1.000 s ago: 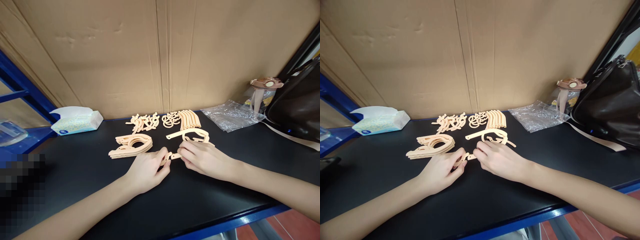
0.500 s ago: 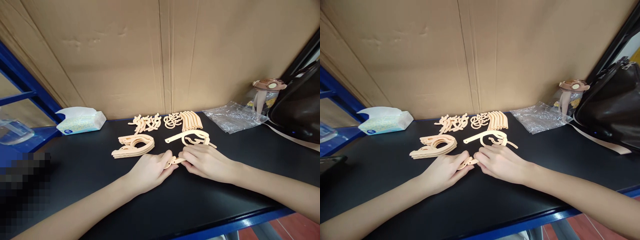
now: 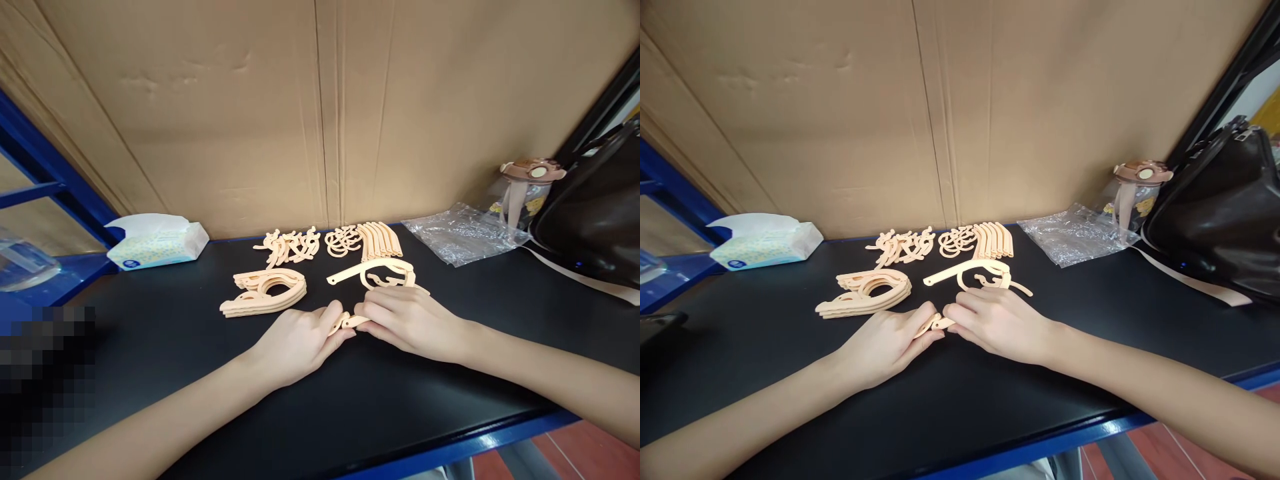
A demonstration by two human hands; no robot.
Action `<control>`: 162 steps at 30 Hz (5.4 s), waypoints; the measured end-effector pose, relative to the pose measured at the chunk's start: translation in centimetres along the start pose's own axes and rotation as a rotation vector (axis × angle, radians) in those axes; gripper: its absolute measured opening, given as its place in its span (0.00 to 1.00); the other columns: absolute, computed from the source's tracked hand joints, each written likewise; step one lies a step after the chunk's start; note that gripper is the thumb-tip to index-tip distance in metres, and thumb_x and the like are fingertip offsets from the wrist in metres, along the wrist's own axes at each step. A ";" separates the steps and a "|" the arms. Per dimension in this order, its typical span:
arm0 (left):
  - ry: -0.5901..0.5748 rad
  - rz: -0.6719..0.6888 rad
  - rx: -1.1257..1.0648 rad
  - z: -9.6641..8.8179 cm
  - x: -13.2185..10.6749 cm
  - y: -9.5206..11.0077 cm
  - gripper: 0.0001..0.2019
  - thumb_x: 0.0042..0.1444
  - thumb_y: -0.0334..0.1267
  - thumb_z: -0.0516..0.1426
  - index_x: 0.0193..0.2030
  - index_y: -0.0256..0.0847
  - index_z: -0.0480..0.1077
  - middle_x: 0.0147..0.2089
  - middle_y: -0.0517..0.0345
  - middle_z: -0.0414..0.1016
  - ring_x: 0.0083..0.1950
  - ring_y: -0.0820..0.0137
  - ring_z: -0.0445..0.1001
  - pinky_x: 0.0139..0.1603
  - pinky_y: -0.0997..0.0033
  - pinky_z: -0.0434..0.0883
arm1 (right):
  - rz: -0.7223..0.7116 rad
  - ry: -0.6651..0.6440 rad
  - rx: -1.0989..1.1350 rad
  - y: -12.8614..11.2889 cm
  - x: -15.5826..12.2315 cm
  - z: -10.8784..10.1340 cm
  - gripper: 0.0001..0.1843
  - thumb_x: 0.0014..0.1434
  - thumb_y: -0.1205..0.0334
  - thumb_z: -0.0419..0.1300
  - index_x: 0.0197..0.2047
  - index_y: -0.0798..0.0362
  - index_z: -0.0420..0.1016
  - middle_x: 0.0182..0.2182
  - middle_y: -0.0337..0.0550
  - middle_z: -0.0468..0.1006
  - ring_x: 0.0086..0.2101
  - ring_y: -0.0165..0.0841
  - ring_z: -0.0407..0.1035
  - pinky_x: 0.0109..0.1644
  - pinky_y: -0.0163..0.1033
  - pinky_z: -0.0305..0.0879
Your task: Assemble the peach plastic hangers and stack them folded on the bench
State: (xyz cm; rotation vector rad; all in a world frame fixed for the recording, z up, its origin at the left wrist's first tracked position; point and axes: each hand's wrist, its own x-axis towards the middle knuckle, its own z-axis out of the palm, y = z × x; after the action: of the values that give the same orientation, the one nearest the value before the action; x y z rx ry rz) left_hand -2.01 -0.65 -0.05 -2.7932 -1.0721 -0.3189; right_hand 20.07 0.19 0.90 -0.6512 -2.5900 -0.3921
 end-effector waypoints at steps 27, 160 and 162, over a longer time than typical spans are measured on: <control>-0.037 0.011 0.013 -0.4 0.1 0.0 0.12 0.69 0.42 0.40 0.35 0.42 0.56 0.25 0.63 0.72 0.23 0.69 0.72 0.22 0.73 0.56 | 0.059 -0.082 0.020 0.3 -0.1 0.1 0.15 0.68 0.58 0.48 0.37 0.54 0.72 0.26 0.39 0.71 0.27 0.31 0.65 0.33 0.36 0.55; 0.167 0.103 0.198 -0.5 0.1 0.5 0.14 0.66 0.42 0.43 0.32 0.40 0.60 0.23 0.62 0.68 0.21 0.71 0.70 0.20 0.73 0.55 | 0.132 -0.194 0.185 0.6 -0.4 0.0 0.18 0.69 0.54 0.46 0.45 0.52 0.75 0.28 0.39 0.73 0.28 0.29 0.67 0.32 0.34 0.56; 0.138 0.109 0.163 -0.4 0.1 0.4 0.14 0.67 0.41 0.43 0.31 0.40 0.60 0.22 0.63 0.68 0.20 0.72 0.69 0.20 0.73 0.54 | 0.121 -0.209 0.150 0.5 -0.4 0.2 0.17 0.69 0.55 0.46 0.44 0.51 0.75 0.27 0.39 0.73 0.28 0.29 0.67 0.31 0.35 0.55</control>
State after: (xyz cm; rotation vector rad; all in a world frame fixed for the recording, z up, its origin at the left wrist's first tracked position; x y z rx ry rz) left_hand -1.73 -0.96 0.37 -2.6296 -0.8712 -0.3870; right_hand 20.56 0.54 0.66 -0.8291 -2.7240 -0.0930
